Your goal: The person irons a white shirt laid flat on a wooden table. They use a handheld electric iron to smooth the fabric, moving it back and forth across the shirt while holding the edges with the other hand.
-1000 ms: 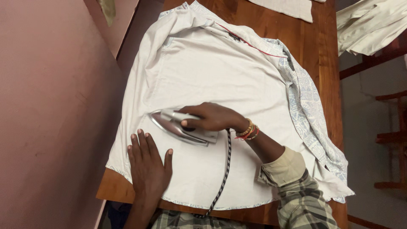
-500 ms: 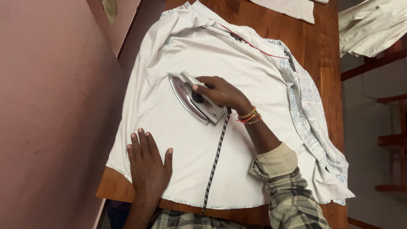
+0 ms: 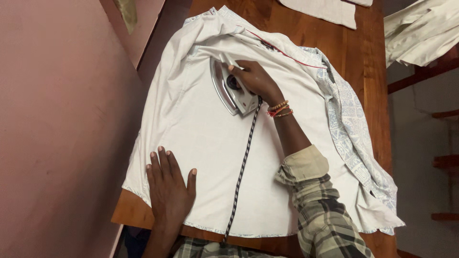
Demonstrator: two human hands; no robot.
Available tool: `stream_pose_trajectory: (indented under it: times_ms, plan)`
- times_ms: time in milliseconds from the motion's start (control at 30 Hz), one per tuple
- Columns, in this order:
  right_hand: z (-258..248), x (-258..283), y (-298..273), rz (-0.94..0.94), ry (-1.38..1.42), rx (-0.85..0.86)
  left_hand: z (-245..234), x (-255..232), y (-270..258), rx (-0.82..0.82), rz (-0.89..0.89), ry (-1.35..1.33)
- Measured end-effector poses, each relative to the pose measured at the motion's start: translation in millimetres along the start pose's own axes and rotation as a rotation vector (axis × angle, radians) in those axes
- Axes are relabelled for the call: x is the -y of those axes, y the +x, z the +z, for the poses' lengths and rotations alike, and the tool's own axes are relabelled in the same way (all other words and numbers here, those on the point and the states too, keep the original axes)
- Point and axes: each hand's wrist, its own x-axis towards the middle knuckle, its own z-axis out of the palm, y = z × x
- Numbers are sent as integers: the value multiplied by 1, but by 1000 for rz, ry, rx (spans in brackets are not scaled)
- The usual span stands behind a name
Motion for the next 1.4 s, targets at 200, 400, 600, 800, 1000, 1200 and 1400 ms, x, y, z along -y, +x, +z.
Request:
stream_pose_trajectory:
  times_ms: [200,400,600,800,1000,1200,1400]
  plan:
    - [-10,-12,-5,28,-12,-136,3,1,1,20,-12,8]
    - [-29,-37,-8,32,72,-195,5,2,1,30,-11,35]
    - [-35,-52,8,25,162,-240,-13,1,11,20,40,28]
    - [-32,-48,-23,50,361,-210,-47,11,83,-121,360,-202]
    - [-9,-46,-48,1,342,-156,15,-18,249,109,296,-298]
    - [15,-41,-54,49,396,-60,119,-49,328,-103,184,-260]
    - [31,-43,-48,41,358,-46,137,-44,322,-334,297,-199]
